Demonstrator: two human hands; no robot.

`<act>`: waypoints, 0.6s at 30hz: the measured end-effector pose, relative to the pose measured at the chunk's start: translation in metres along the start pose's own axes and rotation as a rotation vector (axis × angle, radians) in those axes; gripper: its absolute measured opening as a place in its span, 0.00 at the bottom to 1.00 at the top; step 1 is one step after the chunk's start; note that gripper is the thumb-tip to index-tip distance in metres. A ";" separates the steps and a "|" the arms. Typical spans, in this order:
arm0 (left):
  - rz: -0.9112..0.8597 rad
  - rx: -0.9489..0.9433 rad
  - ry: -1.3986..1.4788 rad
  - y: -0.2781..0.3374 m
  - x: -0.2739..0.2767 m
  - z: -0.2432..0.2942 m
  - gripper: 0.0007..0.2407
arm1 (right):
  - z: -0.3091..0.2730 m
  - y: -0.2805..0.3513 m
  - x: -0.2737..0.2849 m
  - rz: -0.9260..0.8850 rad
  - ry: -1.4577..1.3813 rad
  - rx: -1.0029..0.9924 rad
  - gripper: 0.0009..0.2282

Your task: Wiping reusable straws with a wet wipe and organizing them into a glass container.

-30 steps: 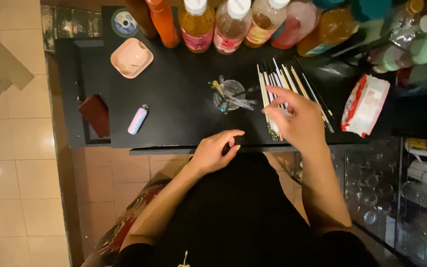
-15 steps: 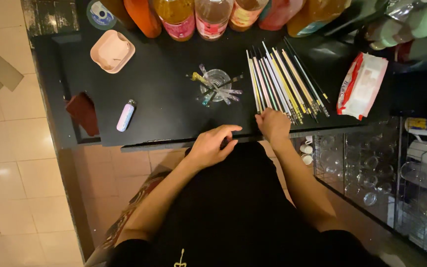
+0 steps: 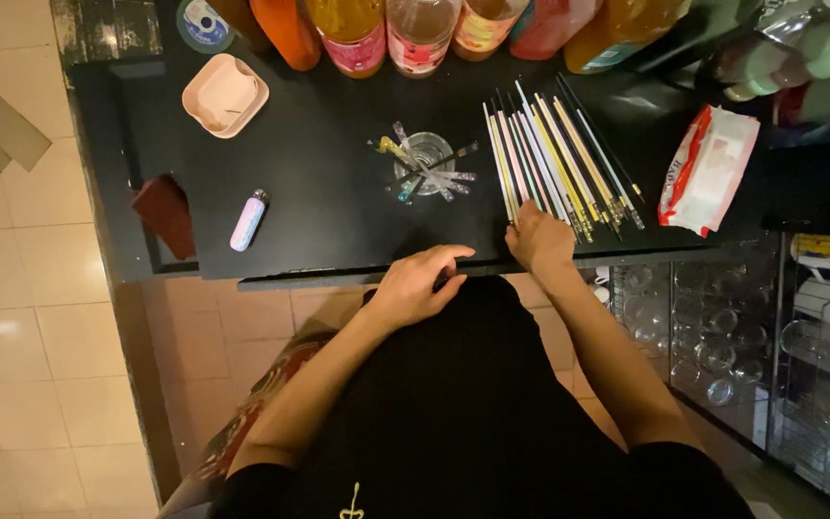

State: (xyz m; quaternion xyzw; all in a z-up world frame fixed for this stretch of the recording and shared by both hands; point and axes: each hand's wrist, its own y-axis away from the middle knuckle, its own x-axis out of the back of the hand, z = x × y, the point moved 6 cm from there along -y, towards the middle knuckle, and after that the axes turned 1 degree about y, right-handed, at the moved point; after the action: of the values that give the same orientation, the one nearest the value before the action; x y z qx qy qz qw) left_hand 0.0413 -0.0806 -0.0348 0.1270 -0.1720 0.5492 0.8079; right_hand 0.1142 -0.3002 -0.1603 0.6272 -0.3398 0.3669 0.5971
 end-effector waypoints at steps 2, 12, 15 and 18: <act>-0.018 0.022 0.011 0.000 0.000 -0.001 0.16 | 0.000 0.000 -0.004 -0.038 0.013 -0.001 0.17; -0.027 -0.078 -0.036 -0.007 0.002 0.001 0.16 | -0.013 -0.012 0.008 0.252 0.021 0.128 0.15; -0.043 -0.053 -0.040 -0.006 -0.003 0.001 0.14 | -0.010 -0.022 -0.008 0.189 0.039 0.126 0.17; -0.001 -0.136 -0.080 -0.009 -0.002 0.002 0.15 | -0.011 -0.043 -0.032 0.193 0.060 0.168 0.12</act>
State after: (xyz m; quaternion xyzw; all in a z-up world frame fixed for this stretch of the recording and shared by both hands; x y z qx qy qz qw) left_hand 0.0487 -0.0870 -0.0339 0.0939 -0.2409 0.5304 0.8074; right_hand 0.1351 -0.2871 -0.2093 0.6281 -0.3484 0.4683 0.5145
